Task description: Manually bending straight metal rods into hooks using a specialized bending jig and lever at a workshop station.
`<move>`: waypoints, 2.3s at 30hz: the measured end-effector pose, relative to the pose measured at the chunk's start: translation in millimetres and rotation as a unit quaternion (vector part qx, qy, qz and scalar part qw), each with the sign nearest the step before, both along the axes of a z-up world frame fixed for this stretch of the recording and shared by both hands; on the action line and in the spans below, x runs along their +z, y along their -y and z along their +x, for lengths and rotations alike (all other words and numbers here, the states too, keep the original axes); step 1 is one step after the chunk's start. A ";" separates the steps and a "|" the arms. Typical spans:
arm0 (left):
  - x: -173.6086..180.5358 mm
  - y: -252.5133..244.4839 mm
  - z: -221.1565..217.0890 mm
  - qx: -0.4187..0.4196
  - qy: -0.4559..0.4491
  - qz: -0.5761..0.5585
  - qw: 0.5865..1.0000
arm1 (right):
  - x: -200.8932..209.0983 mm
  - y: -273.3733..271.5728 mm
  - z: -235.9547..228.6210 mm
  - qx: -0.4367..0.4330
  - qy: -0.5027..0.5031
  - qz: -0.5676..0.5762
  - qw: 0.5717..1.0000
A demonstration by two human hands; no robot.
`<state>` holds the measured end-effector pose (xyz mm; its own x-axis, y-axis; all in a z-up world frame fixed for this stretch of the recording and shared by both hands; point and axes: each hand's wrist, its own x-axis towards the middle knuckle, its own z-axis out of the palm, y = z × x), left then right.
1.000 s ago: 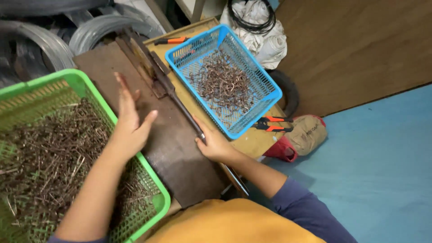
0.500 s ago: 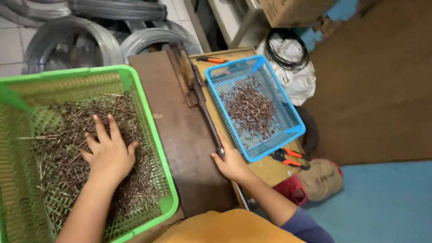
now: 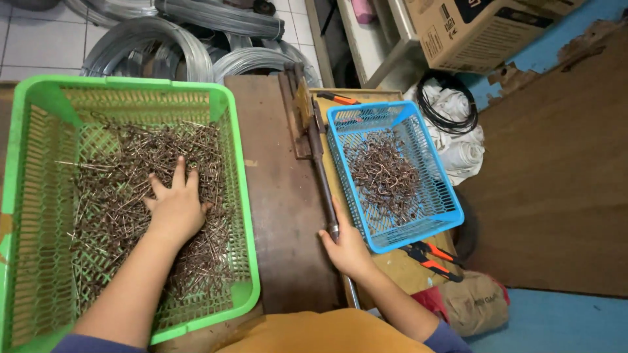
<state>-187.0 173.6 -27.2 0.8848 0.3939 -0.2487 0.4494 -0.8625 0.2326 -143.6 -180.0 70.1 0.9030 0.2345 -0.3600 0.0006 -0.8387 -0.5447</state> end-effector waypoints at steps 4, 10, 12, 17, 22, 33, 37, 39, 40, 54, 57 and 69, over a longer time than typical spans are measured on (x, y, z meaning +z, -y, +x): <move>6.6 0.4 0.1 0.005 0.002 -0.019 1.000 | 0.2 0.8 -1.5 0.005 0.004 0.008 1.000; -38.0 -6.8 2.2 -0.017 0.028 0.044 0.998 | 3.3 -0.1 -3.3 0.009 0.005 0.020 1.000; -38.2 -5.9 0.7 -0.031 0.051 0.046 0.997 | 8.0 -2.2 -5.9 0.011 0.005 0.016 1.000; -4.7 -1.3 -4.8 -0.066 0.038 0.031 0.997 | 2.2 -1.2 -3.2 0.003 0.007 0.011 1.000; 14.5 -14.6 -4.8 -0.072 0.052 0.002 0.996 | -10.5 2.3 0.7 -0.002 0.007 0.006 1.000; 68.9 -37.9 -21.4 -0.068 0.136 -0.143 0.978 | -24.5 7.6 2.7 -0.017 0.004 0.029 0.999; 60.4 -44.5 -18.6 -0.057 0.174 -0.162 0.970 | -20.0 5.6 1.3 -0.022 0.001 0.028 0.999; 45.1 -47.0 -17.4 -0.062 0.259 -0.176 0.948 | -15.7 3.5 -0.4 -0.024 0.001 0.029 0.999; 48.0 -44.9 -18.5 -0.061 0.259 -0.176 0.948 | -17.1 3.8 -0.1 -0.024 0.001 0.029 0.999; 42.8 -43.0 -16.0 -0.098 0.268 -0.199 0.938 | -15.3 -2.4 4.0 -0.026 0.013 0.057 0.998; 40.6 -41.2 -16.7 -0.088 0.291 -0.189 0.934 | -27.6 7.5 5.0 -0.028 0.011 0.058 0.998; 40.9 -32.5 -10.6 -0.053 0.323 -0.284 0.901 | -29.4 7.7 3.9 -0.034 0.002 0.068 0.997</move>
